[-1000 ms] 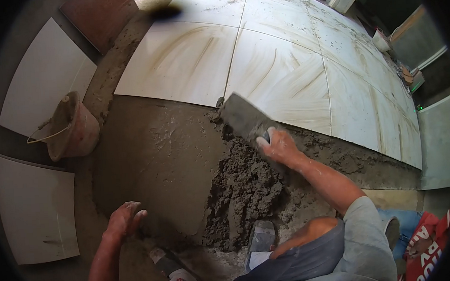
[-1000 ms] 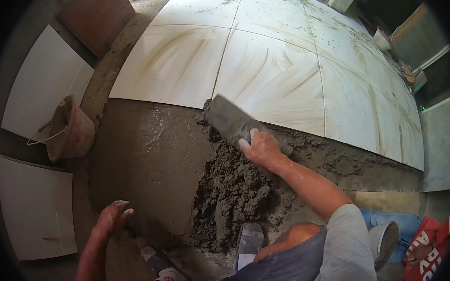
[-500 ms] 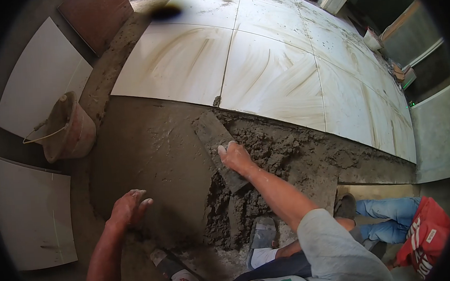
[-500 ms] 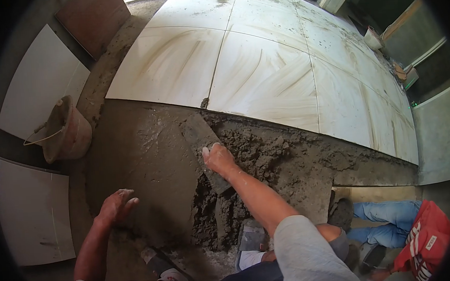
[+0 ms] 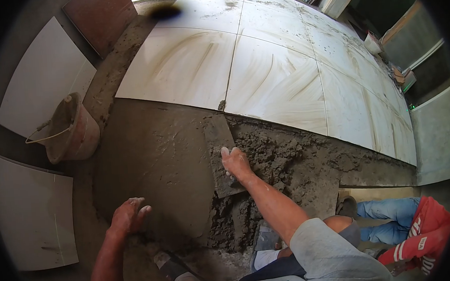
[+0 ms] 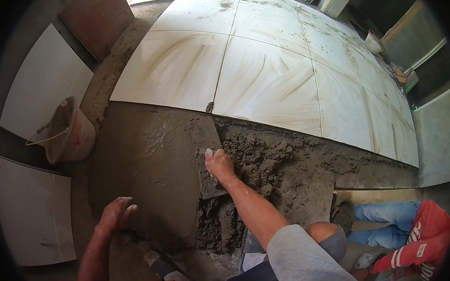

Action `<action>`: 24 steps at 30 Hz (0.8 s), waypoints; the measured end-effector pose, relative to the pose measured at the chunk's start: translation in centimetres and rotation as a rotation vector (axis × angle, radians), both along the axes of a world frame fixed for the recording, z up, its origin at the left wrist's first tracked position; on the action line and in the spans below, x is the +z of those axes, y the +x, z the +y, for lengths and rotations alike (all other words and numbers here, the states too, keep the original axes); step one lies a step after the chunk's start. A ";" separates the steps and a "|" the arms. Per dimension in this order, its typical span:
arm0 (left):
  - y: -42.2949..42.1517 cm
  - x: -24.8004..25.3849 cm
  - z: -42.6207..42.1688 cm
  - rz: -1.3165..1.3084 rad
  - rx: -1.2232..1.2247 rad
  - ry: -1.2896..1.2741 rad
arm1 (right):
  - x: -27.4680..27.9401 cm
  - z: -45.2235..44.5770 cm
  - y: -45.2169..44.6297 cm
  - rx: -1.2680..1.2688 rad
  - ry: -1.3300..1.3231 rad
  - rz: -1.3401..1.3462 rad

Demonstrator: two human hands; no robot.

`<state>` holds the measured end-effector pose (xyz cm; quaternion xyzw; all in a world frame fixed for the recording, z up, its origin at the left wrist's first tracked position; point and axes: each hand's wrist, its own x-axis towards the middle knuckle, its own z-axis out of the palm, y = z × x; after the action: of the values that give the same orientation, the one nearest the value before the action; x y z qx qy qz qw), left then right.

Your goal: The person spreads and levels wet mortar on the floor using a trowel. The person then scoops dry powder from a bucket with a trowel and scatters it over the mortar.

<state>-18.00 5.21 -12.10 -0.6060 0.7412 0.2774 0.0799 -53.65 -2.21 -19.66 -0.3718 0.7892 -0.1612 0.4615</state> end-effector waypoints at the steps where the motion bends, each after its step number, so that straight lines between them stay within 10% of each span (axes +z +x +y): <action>1: 0.2 -0.1 0.1 -0.008 0.007 0.017 | -0.4 -0.4 0.5 0.011 -0.035 0.009; 24: 0.9 0.0 0.0 0.017 0.026 -0.020 | -4.5 0.3 4.1 0.370 -0.298 0.159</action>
<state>-17.14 5.25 -12.11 -0.6140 0.7367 0.2760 0.0637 -49.55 -1.93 -24.19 -0.5855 0.7088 -0.1588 0.3599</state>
